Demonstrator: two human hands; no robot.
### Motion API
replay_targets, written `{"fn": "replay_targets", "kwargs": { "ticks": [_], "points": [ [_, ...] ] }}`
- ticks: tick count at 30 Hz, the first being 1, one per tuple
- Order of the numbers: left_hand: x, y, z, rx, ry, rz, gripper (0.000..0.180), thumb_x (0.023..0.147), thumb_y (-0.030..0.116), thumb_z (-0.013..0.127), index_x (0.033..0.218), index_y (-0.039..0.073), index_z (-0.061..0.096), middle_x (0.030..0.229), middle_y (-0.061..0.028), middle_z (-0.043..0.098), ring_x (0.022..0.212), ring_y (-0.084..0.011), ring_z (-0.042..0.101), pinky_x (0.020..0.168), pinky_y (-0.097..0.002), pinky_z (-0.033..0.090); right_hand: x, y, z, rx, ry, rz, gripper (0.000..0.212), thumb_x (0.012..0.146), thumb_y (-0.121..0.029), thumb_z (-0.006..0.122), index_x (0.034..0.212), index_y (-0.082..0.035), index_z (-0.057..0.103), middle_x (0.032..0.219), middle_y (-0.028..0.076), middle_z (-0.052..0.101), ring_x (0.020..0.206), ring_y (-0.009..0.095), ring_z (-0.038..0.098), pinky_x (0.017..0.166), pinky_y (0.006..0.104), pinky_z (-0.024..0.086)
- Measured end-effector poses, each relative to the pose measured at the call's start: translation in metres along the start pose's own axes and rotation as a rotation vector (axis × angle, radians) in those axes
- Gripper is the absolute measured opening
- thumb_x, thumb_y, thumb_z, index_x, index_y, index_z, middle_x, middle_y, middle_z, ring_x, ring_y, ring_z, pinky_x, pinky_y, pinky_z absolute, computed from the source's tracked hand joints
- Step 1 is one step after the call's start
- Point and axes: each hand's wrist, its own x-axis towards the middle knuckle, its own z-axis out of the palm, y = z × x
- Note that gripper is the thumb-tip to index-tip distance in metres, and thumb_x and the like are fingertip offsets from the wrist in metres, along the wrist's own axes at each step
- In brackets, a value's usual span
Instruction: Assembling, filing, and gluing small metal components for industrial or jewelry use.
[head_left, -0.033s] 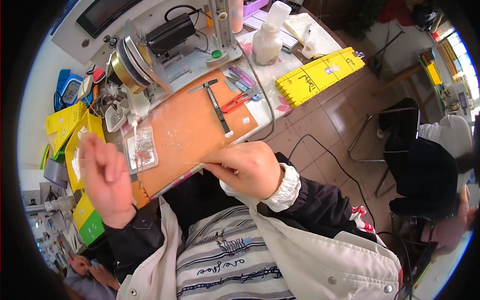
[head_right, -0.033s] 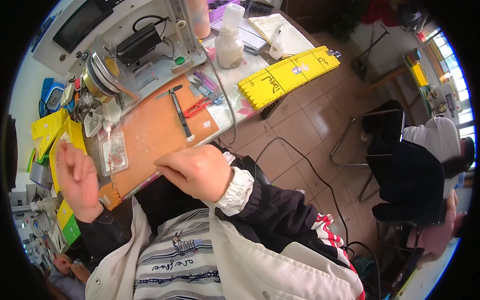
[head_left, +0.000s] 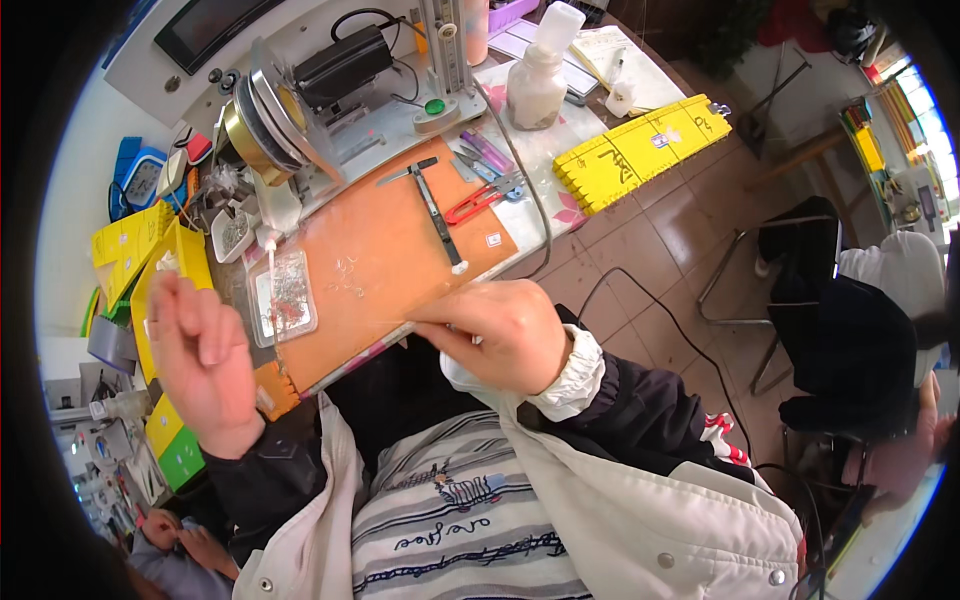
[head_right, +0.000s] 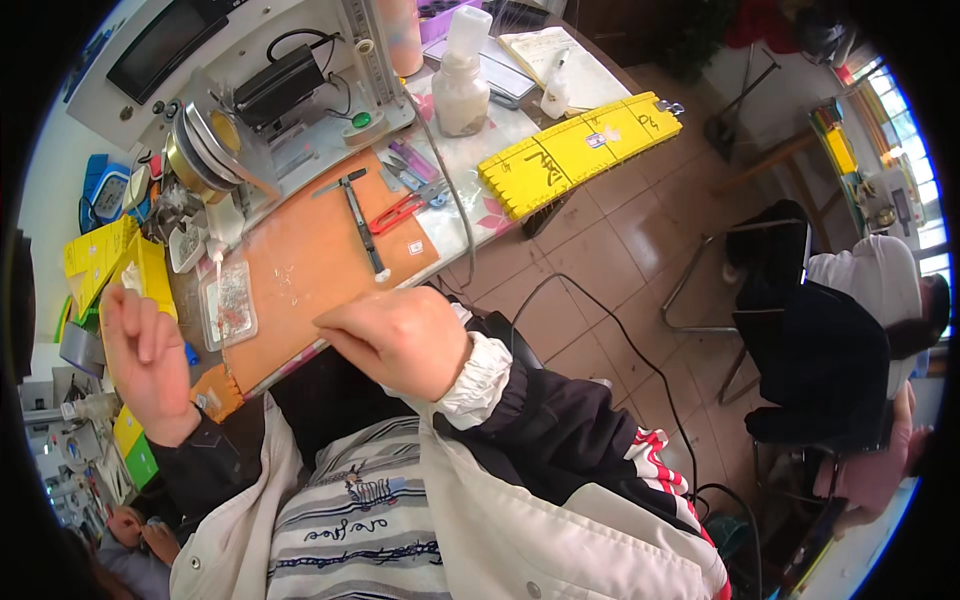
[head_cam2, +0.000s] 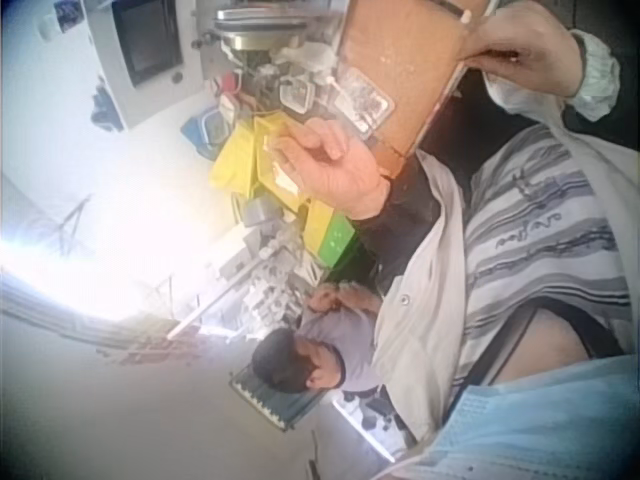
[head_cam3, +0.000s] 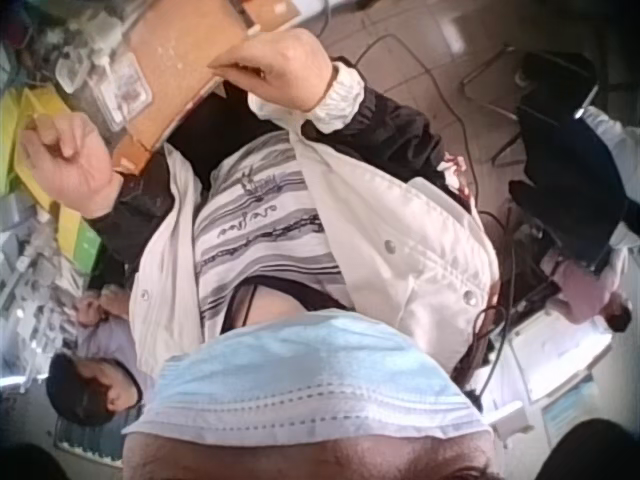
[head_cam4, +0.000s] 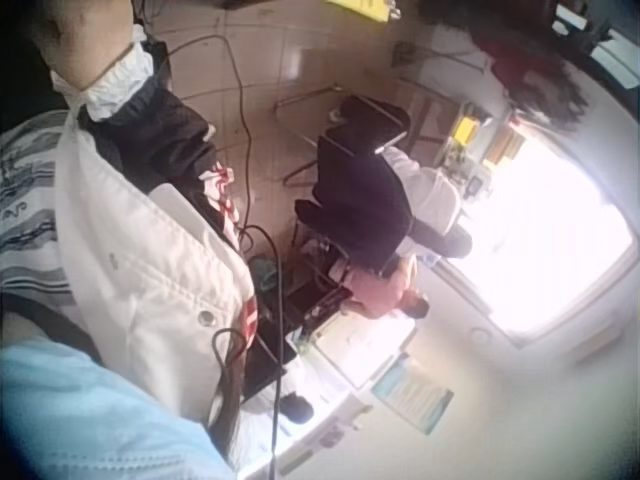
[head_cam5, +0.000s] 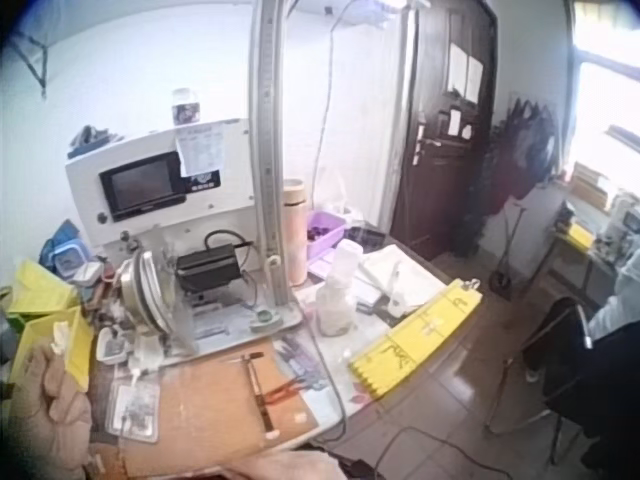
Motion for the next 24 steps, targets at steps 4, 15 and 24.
{"fn": "replay_targets", "kwargs": {
  "ticks": [4,15,24],
  "points": [
    [-0.005,0.035,-0.022,-0.062,-0.115,0.084,0.019,0.104,0.012,0.045,0.113,-0.003,0.052,0.074,0.0004,0.041,0.056,-0.0061,0.036,0.051,-0.0205,0.032,-0.004,0.009,-0.004,-0.027,-0.008,-0.002,0.015,0.077,-0.005,0.076,0.091,-0.006,0.072,0.073,0.007,0.068,0.064,0.023,0.066,0.056,0.0324,0.051],
    [0.003,0.099,-0.118,-0.192,-0.004,0.197,0.025,0.103,0.012,0.048,0.121,-0.005,0.054,0.102,-0.0085,0.066,0.064,-0.0071,0.039,0.058,-0.0207,0.036,-0.011,0.016,-0.056,0.025,-0.167,0.097,0.015,0.077,-0.001,0.075,0.092,-0.004,0.075,0.075,0.008,0.069,0.062,0.019,0.065,0.055,0.0285,0.05],
    [-0.014,0.051,-0.081,0.056,-0.017,0.254,0.034,0.098,0.011,0.051,0.13,0.0,0.051,0.125,-0.0115,0.06,0.082,-0.0111,0.053,0.073,-0.0232,0.045,0.003,0.039,-0.09,-0.191,-0.013,0.438,0.03,0.09,-0.002,0.063,0.119,0.0,0.065,0.104,0.01,0.07,0.057,0.004,0.051,0.055,0.0204,0.043]
  ]
}}
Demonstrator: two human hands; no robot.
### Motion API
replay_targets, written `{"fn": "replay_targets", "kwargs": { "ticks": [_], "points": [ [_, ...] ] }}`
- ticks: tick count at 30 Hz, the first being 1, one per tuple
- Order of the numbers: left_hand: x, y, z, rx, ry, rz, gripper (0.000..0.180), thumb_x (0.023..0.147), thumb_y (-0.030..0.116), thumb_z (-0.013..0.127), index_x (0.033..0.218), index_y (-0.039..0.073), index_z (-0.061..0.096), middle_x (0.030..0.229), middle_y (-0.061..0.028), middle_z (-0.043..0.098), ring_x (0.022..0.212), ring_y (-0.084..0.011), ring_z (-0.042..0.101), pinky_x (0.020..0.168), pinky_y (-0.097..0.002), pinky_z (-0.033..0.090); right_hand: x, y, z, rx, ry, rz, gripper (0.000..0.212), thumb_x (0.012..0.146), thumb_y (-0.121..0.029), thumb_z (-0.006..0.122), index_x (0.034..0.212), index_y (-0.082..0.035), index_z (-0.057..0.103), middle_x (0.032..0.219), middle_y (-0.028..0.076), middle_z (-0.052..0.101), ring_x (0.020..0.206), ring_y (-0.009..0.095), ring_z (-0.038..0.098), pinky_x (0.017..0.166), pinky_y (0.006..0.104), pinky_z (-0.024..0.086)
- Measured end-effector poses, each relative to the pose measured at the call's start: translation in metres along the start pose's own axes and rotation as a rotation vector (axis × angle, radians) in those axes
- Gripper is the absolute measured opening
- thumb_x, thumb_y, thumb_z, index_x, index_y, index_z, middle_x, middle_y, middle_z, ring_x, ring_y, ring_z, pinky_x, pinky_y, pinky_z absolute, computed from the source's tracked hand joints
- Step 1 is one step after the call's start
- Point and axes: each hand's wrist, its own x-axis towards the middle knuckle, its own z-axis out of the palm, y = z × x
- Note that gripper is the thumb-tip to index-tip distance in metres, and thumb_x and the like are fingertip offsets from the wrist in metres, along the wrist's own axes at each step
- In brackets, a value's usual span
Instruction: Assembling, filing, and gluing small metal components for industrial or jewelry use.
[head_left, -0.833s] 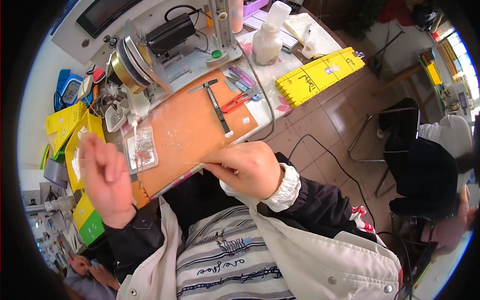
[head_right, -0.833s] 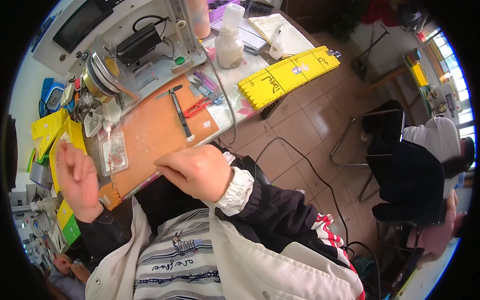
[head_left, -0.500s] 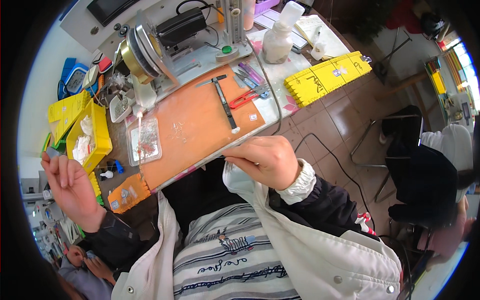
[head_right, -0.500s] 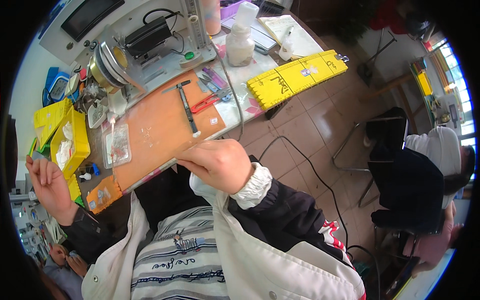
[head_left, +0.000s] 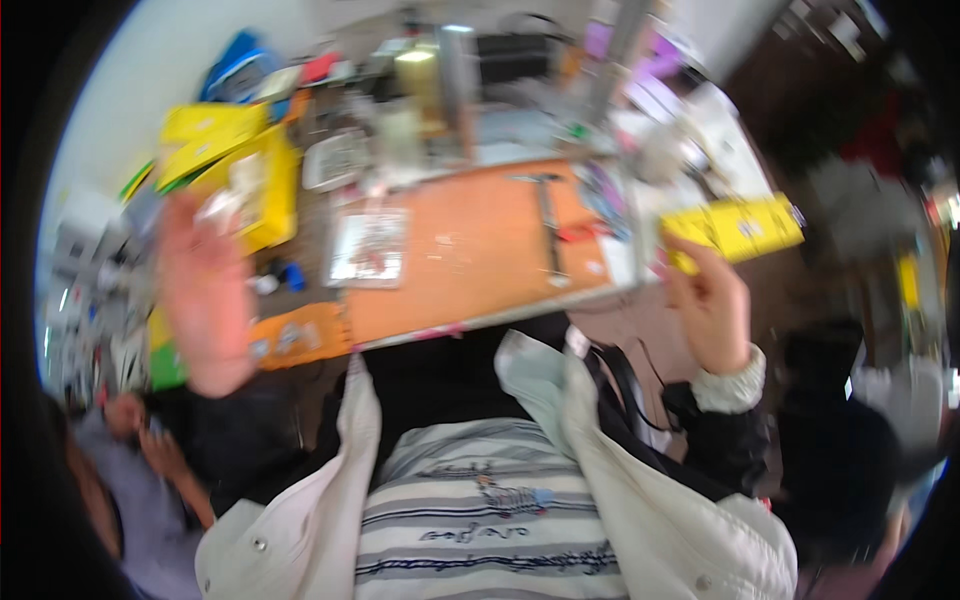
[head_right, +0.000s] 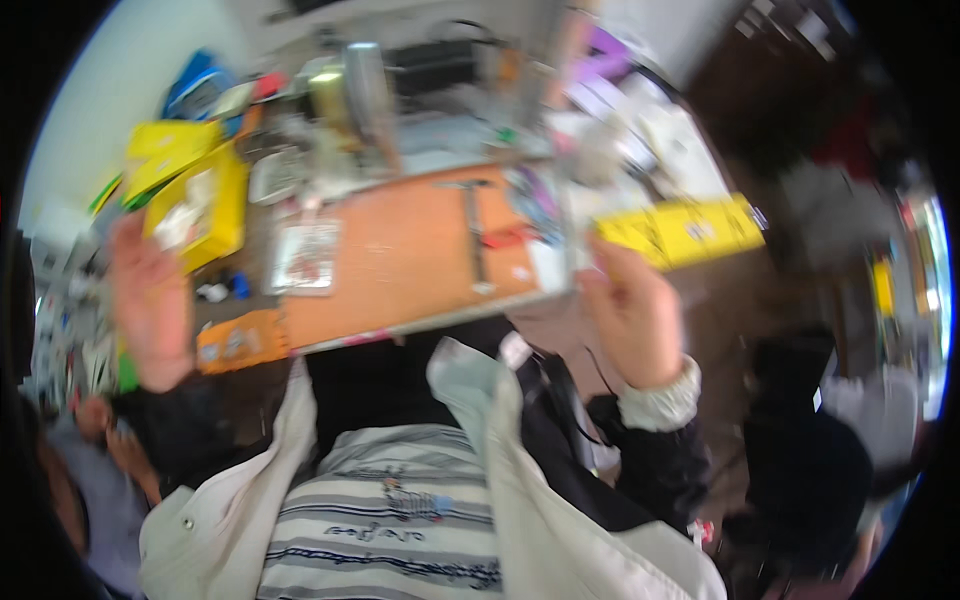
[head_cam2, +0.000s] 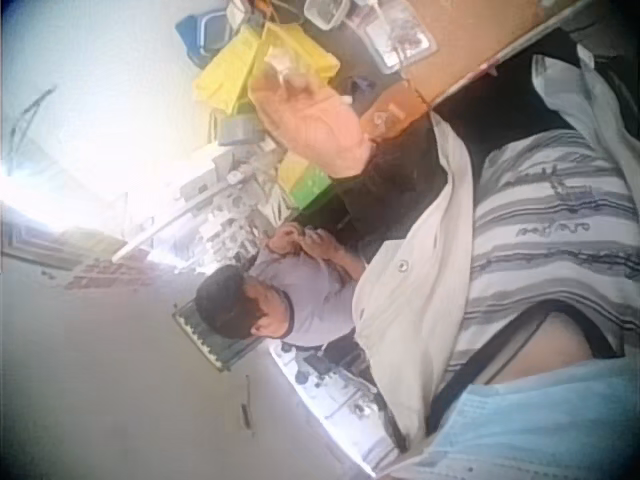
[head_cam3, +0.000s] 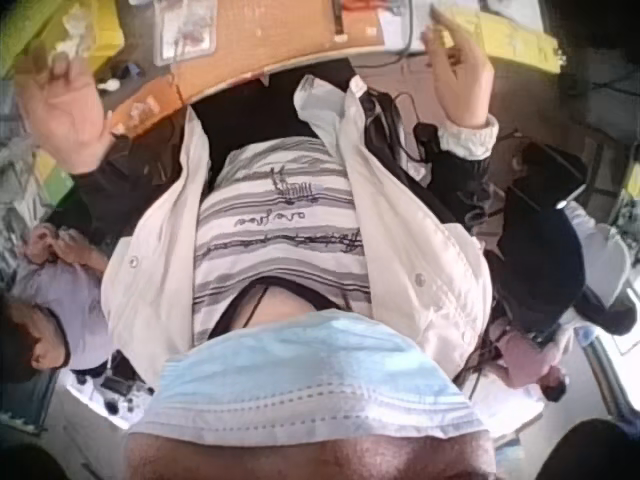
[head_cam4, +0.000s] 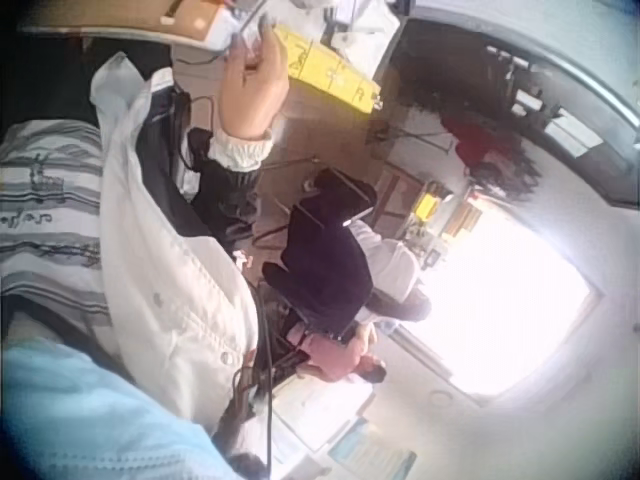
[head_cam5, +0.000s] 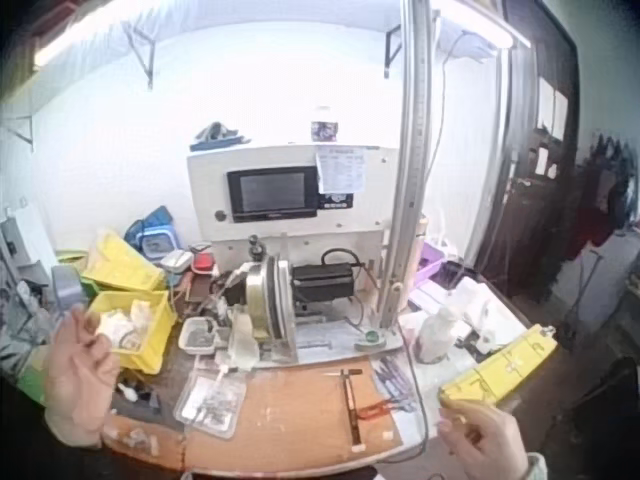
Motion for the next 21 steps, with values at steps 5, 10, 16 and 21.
{"fn": "replay_targets", "kwargs": {
  "ticks": [5,10,16,21],
  "points": [
    [-0.025,-0.051,0.087,0.238,-0.114,-0.077,0.014,0.089,0.009,0.068,0.1,0.003,0.074,0.13,-0.0177,0.058,0.12,-0.0211,0.052,0.103,-0.0358,0.04,0.034,-0.102,0.032,0.323,-0.153,-0.296,0.047,0.079,-0.004,0.074,0.124,0.002,0.061,0.113,0.008,0.07,0.052,0.001,0.043,0.051,0.0167,0.037],
    [-0.031,-0.068,0.098,0.149,-0.155,-0.099,0.019,0.089,0.014,0.069,0.107,0.008,0.075,0.137,-0.0173,0.053,0.128,-0.0239,0.046,0.107,-0.0383,0.034,0.039,-0.15,0.087,0.501,-0.519,-0.279,0.028,0.082,-0.005,0.077,0.108,0.001,0.069,0.086,0.007,0.073,0.058,0.003,0.058,0.05,0.0192,0.044],
    [-0.015,-0.066,0.072,0.119,-0.185,-0.181,0.02,0.09,0.018,0.069,0.107,0.009,0.074,0.14,-0.0198,0.05,0.127,-0.0258,0.047,0.108,-0.0414,0.033,0.047,-0.131,0.086,0.735,-0.422,-0.025,0.007,0.088,0.0,0.068,0.095,0.003,0.07,0.078,0.006,0.071,0.061,0.004,0.06,0.048,0.0166,0.041],
    [-0.004,-0.073,0.072,0.123,-0.178,-0.148,0.019,0.09,0.017,0.069,0.106,0.007,0.074,0.139,-0.0204,0.051,0.122,-0.0238,0.051,0.103,-0.0387,0.039,0.062,-0.116,0.096,0.813,-0.244,0.064,0.023,0.088,-0.006,0.072,0.107,0.004,0.065,0.089,0.009,0.07,0.056,0.002,0.05,0.048,0.0156,0.037]
  ]
}}
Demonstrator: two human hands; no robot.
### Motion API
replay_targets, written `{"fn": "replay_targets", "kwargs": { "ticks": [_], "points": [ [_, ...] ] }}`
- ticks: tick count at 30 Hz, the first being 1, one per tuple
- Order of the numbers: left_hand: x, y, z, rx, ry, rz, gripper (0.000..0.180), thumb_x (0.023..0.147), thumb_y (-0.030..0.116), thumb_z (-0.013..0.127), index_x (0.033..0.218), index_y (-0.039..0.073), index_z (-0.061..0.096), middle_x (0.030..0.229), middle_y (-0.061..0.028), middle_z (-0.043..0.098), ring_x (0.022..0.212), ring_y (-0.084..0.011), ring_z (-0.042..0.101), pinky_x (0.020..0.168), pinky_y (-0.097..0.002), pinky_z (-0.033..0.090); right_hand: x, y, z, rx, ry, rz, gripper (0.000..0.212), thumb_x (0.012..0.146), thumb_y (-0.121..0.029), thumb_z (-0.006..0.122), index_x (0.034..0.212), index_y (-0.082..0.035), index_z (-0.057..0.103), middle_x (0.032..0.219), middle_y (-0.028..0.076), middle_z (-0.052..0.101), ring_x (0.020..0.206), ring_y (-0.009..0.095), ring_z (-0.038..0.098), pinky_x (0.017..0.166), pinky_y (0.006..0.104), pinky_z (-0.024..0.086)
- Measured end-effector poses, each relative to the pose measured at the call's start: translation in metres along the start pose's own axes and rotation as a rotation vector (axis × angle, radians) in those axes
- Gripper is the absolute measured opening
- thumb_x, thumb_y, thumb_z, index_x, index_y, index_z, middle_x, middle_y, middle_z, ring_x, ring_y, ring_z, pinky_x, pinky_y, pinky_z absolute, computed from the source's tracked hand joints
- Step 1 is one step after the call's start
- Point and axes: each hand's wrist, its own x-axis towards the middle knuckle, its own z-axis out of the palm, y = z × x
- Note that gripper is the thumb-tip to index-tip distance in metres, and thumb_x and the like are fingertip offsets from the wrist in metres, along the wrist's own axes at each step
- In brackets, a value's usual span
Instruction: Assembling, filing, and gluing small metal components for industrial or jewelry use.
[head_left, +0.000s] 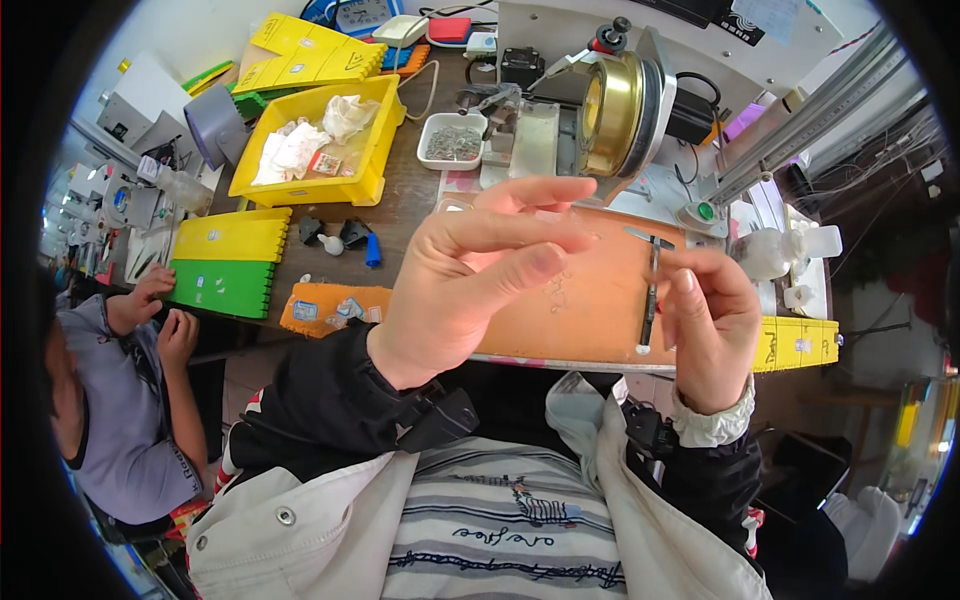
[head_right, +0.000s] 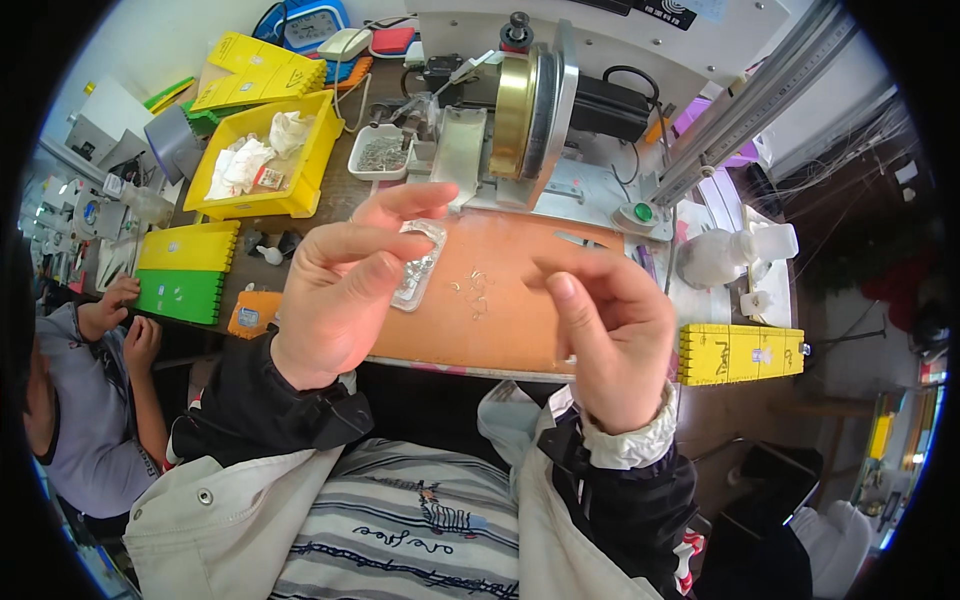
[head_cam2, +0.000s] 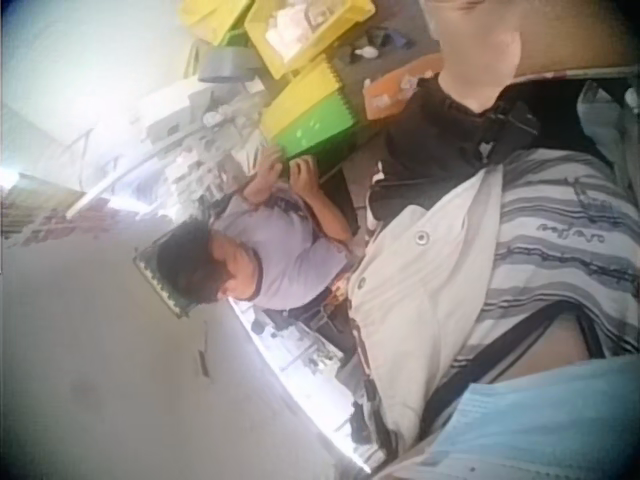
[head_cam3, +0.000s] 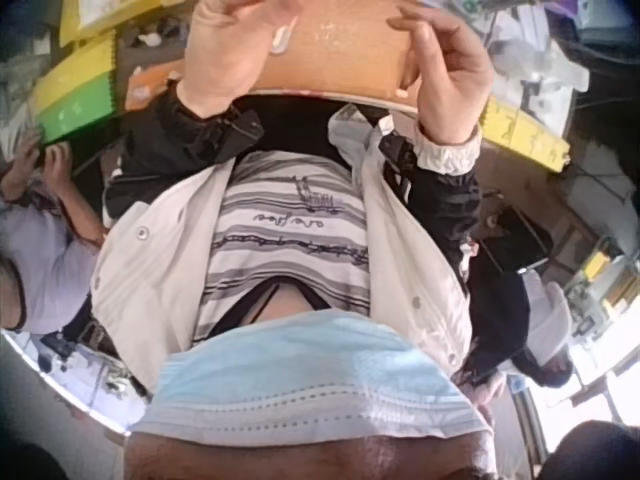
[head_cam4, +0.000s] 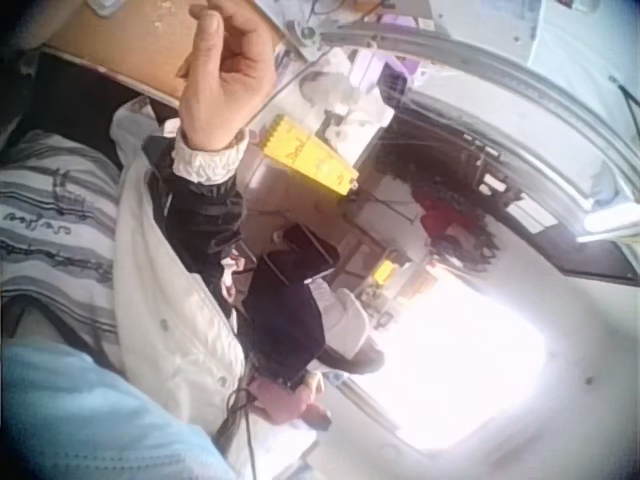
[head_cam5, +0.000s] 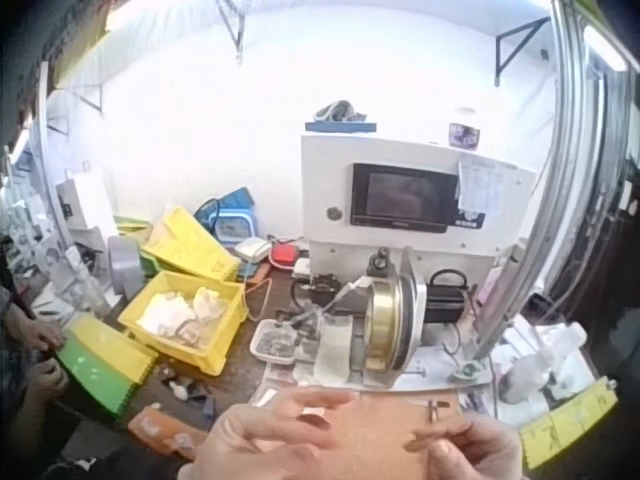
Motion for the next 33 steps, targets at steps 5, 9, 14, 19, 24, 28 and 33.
{"fn": "replay_targets", "kwargs": {
  "ticks": [5,9,14,19,24,28,33],
  "points": [
    [0.004,-0.009,0.009,-0.035,-0.005,-0.054,0.018,0.09,0.012,0.068,0.105,0.006,0.074,0.142,-0.0193,0.05,0.118,-0.0201,0.054,0.099,-0.0332,0.042,0.012,-0.005,0.032,-0.248,-0.281,0.031,0.033,0.078,-0.004,0.08,0.109,0.001,0.069,0.087,0.003,0.07,0.064,0.001,0.054,0.054,0.0166,0.041],
    [0.01,-0.005,-0.008,0.115,-0.006,0.026,0.017,0.088,0.01,0.069,0.104,0.006,0.075,0.138,-0.0181,0.053,0.118,-0.0215,0.053,0.097,-0.0337,0.042,0.019,-0.006,0.024,-0.178,-0.196,-0.016,0.011,0.082,0.006,0.072,0.092,0.004,0.071,0.085,0.008,0.07,0.069,0.007,0.062,0.059,0.0195,0.046],
    [0.015,-0.003,-0.017,0.141,0.015,0.025,0.017,0.087,0.009,0.071,0.103,0.006,0.075,0.134,-0.017,0.056,0.115,-0.0221,0.053,0.096,-0.0351,0.042,0.013,0.013,-0.014,-0.076,-0.085,-0.053,0.007,0.086,0.004,0.069,0.093,0.005,0.068,0.083,0.009,0.069,0.067,0.01,0.063,0.059,0.0203,0.048],
    [0.02,-0.003,-0.021,0.122,-0.006,-0.033,0.017,0.086,0.008,0.071,0.102,0.006,0.075,0.133,-0.0166,0.056,0.114,-0.0216,0.052,0.093,-0.0341,0.042,0.019,0.022,-0.02,-0.317,0.157,-0.082,0.02,0.093,-0.007,0.064,0.109,0.006,0.064,0.092,0.011,0.069,0.061,0.007,0.056,0.055,0.0184,0.044],
    [0.023,-0.011,-0.013,0.13,-0.038,-0.033,0.017,0.086,0.007,0.07,0.102,0.004,0.076,0.136,-0.017,0.055,0.114,-0.0208,0.051,0.09,-0.0297,0.043,0.034,0.002,0.01,-0.34,-0.094,-0.309,0.046,0.077,-0.011,0.08,0.116,0.006,0.063,0.11,0.013,0.069,0.061,0.006,0.056,0.056,0.0197,0.044],
    [0.026,-0.011,-0.011,0.13,-0.056,-0.01,0.017,0.086,0.007,0.07,0.102,0.004,0.076,0.137,-0.0173,0.054,0.114,-0.0207,0.051,0.09,-0.0297,0.043,0.04,-0.002,0.024,-0.452,-0.29,-0.23,0.026,0.072,0.003,0.081,0.095,0.005,0.07,0.085,0.007,0.072,0.06,0.006,0.056,0.053,0.0197,0.042],
    [0.026,-0.006,-0.026,0.129,0.012,-0.022,0.016,0.086,0.007,0.07,0.101,0.004,0.075,0.134,-0.0166,0.056,0.115,-0.0222,0.052,0.097,-0.0362,0.042,0.032,0.008,-0.005,-0.28,-0.077,-0.104,0.01,0.082,0.007,0.07,0.091,0.002,0.07,0.082,0.007,0.07,0.059,0.007,0.056,0.05,0.0197,0.041]
  ]
}}
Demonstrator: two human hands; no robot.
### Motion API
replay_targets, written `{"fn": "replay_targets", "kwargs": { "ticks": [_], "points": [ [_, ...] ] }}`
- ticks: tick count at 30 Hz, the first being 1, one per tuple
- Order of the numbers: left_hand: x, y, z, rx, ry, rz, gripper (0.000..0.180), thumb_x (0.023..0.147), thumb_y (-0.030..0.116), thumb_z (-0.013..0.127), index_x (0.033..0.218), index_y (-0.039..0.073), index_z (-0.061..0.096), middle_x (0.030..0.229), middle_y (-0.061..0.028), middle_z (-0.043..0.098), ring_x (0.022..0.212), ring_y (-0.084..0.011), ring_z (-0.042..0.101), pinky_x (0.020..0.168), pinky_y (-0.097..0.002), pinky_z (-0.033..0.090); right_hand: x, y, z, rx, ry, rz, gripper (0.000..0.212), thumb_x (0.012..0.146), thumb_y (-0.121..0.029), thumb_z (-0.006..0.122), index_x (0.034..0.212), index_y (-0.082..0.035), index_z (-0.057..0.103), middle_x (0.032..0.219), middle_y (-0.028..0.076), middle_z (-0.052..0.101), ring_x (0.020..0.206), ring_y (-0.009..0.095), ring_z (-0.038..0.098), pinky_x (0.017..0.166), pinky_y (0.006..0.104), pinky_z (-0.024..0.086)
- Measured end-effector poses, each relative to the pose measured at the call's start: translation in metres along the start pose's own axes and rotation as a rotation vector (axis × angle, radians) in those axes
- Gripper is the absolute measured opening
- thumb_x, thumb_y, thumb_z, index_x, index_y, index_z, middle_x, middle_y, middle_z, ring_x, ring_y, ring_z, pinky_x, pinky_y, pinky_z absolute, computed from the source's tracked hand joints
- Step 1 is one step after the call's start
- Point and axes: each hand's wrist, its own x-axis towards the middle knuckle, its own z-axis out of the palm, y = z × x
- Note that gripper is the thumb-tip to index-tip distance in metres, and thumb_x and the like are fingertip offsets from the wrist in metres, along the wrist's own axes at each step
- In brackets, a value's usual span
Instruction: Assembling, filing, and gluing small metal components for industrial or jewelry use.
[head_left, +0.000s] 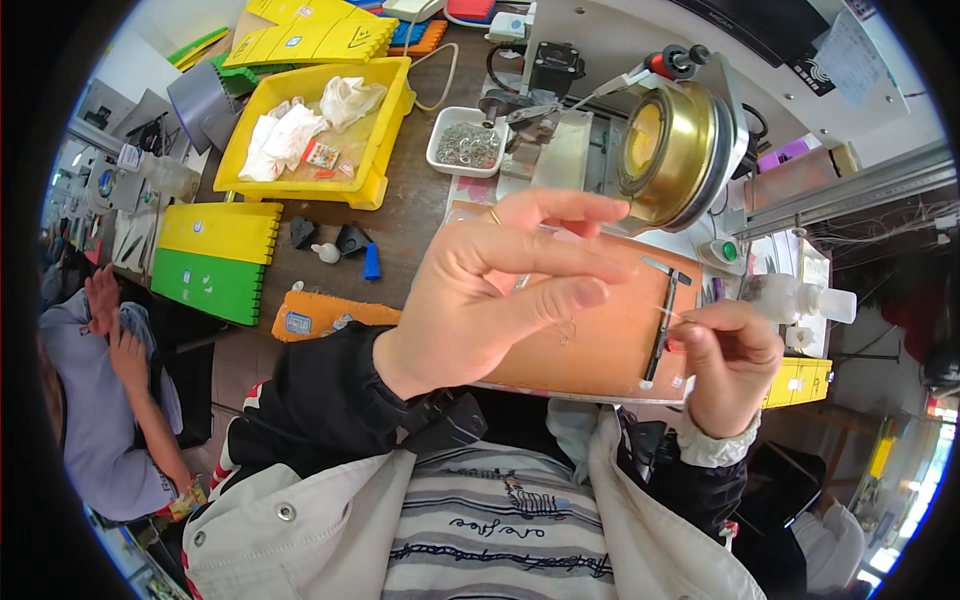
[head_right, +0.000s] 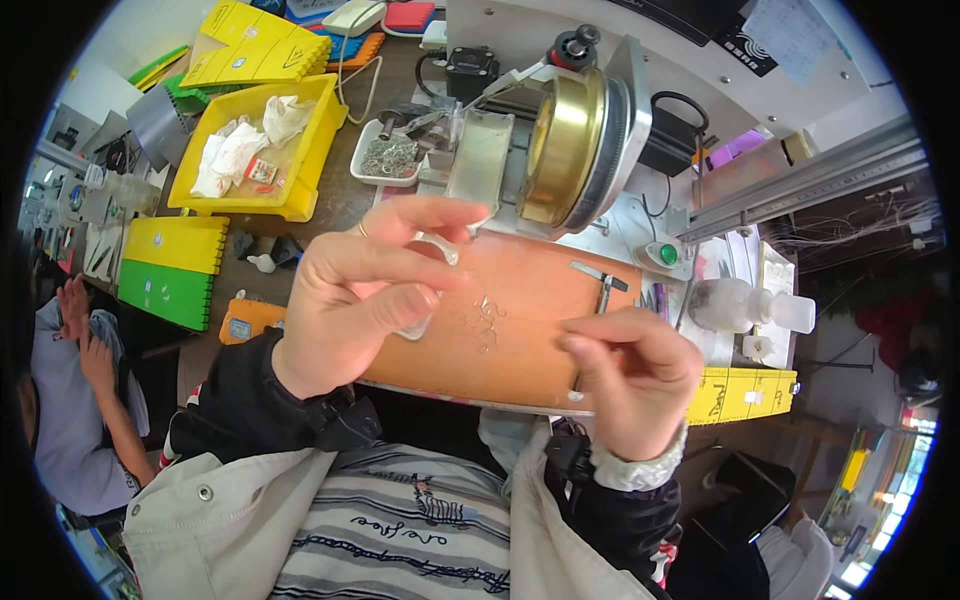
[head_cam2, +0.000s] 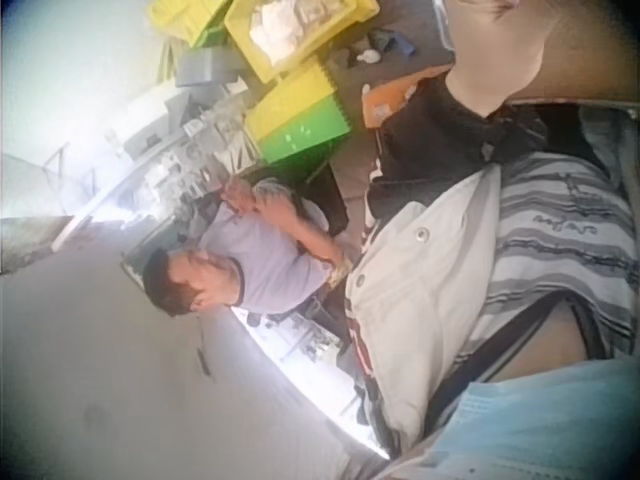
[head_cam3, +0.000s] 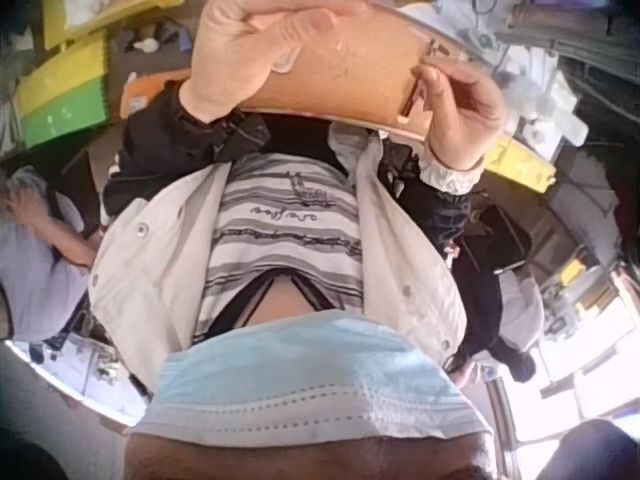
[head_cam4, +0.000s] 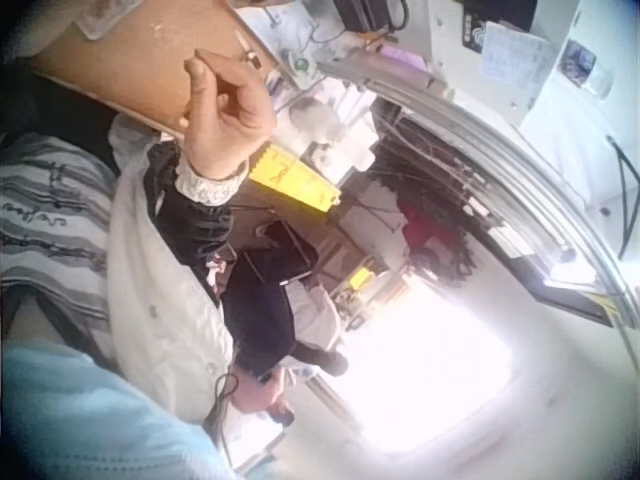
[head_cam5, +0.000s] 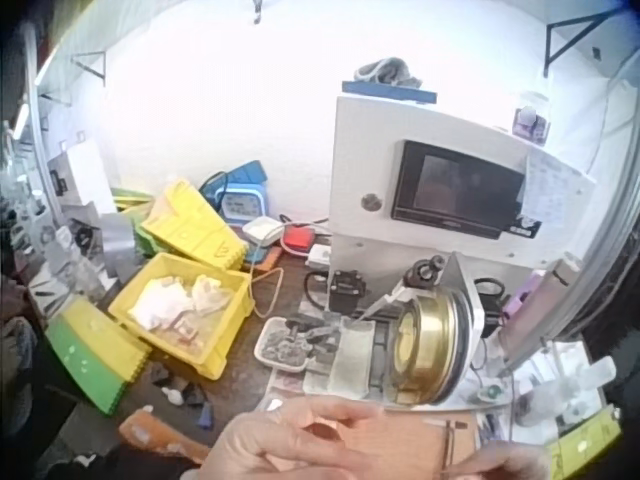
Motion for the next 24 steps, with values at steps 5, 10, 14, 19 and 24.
{"fn": "replay_targets", "kwargs": {
  "ticks": [5,10,14,19,24],
  "points": [
    [0.001,0.002,-0.005,-0.002,0.018,-0.02,0.017,0.085,0.007,0.07,0.101,0.005,0.076,0.132,-0.0161,0.057,0.116,-0.0229,0.052,0.1,-0.0393,0.04,-0.013,0.025,-0.039,-0.052,0.153,0.125,0.011,0.09,0.001,0.063,0.101,0.003,0.066,0.091,0.009,0.071,0.057,0.005,0.052,0.051,0.0183,0.04],
    [0.007,-0.002,0.007,0.012,-0.03,-0.023,0.017,0.085,0.007,0.07,0.101,0.005,0.076,0.133,-0.0158,0.057,0.117,-0.0227,0.051,0.1,-0.0379,0.041,0.011,0.007,-0.012,-0.078,0.371,-0.336,0.047,0.085,-0.013,0.073,0.125,0.007,0.058,0.113,0.015,0.068,0.057,0.004,0.051,0.053,0.0175,0.04],
    [0.005,-0.002,0.016,0.016,-0.038,0.006,0.017,0.086,0.006,0.069,0.102,0.005,0.076,0.137,-0.0163,0.054,0.116,-0.0213,0.051,0.096,-0.0336,0.043,0.022,-0.03,0.017,-0.175,-0.198,-0.134,0.046,0.071,-0.004,0.085,0.112,0.006,0.066,0.108,0.014,0.071,0.066,0.005,0.061,0.053,0.0188,0.043],
    [0.009,0.002,0.013,0.026,-0.065,0.036,0.018,0.086,0.006,0.07,0.103,0.005,0.075,0.139,-0.0169,0.052,0.115,-0.0196,0.051,0.093,-0.0314,0.045,0.027,-0.015,0.018,-0.089,-0.245,-0.133,0.019,0.077,0.004,0.077,0.095,-0.001,0.073,0.089,0.008,0.072,0.067,0.004,0.059,0.053,0.0183,0.042],
    [0.014,0.004,-0.012,0.212,0.024,0.125,0.025,0.087,0.002,0.068,0.111,0.007,0.074,0.127,-0.0127,0.06,0.112,-0.0182,0.056,0.094,-0.0332,0.046,0.037,-0.003,-0.004,-0.173,0.104,-0.076,0.007,0.084,0.003,0.071,0.091,0.002,0.07,0.081,0.003,0.069,0.066,0.004,0.056,0.058,0.0184,0.043]
  ]
}}
